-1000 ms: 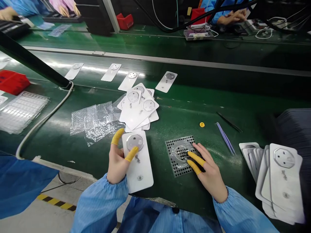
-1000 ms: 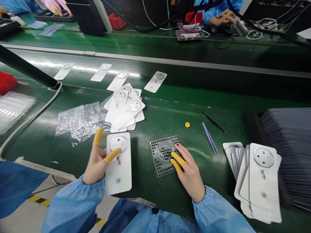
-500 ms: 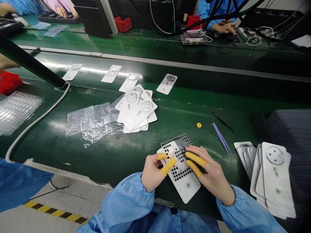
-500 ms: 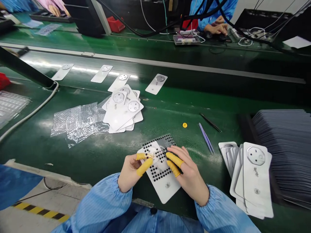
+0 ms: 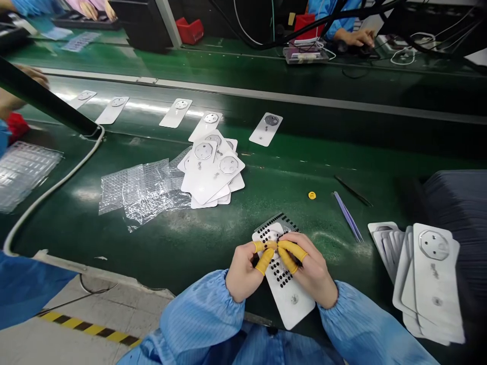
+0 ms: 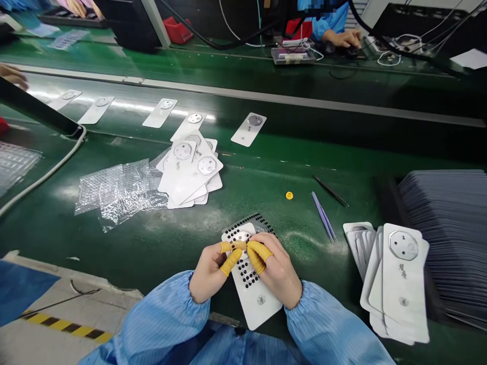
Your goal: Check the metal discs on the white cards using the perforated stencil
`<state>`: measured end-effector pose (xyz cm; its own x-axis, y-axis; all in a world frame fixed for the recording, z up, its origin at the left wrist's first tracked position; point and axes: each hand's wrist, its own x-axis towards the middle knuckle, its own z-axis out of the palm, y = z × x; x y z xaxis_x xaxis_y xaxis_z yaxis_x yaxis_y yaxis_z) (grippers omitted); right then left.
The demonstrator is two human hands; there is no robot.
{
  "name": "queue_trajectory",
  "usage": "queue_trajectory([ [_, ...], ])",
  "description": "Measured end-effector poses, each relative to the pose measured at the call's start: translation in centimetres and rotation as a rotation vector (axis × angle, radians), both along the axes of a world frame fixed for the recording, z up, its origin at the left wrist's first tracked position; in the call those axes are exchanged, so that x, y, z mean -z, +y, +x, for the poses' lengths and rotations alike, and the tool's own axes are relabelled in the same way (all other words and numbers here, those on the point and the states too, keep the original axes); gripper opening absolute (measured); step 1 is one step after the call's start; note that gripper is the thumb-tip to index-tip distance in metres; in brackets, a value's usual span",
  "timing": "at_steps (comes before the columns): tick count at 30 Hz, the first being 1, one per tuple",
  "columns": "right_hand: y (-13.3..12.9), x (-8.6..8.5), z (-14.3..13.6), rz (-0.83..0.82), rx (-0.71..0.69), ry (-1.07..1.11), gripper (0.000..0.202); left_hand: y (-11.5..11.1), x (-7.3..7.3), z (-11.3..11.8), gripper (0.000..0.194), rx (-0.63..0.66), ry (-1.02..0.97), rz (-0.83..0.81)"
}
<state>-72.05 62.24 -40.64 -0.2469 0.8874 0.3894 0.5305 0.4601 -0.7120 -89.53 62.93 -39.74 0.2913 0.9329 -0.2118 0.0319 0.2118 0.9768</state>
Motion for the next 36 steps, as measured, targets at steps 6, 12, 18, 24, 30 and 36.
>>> queue_trajectory([
  [6,0.1,0.7,-0.5,-0.007,0.022,0.008,0.019,-0.1,0.7,0.4,0.03,-0.001,0.018,-0.045],
  [12,0.4,1.3,-0.4,-0.034,0.089,0.026,0.013,1.1,-1.2,-4.7,0.04,-0.243,0.072,-0.021],
  [18,0.4,-1.1,-0.1,0.111,0.177,-0.065,0.015,-0.8,-5.5,-6.9,0.079,-0.381,0.036,0.059],
  [24,-0.7,-5.2,-0.3,0.25,-0.024,-0.167,0.031,-1.3,-7.3,-1.9,0.02,0.039,0.148,0.171],
  [30,-1.7,-5.3,0.4,0.368,-0.154,-0.25,0.04,-1.4,-8.1,-1.1,0.011,0.043,0.178,0.224],
  [36,-1.6,-5.6,0.6,0.362,-0.208,-0.3,0.033,-1.6,-8.4,-0.9,0.007,0.013,0.215,0.322],
])
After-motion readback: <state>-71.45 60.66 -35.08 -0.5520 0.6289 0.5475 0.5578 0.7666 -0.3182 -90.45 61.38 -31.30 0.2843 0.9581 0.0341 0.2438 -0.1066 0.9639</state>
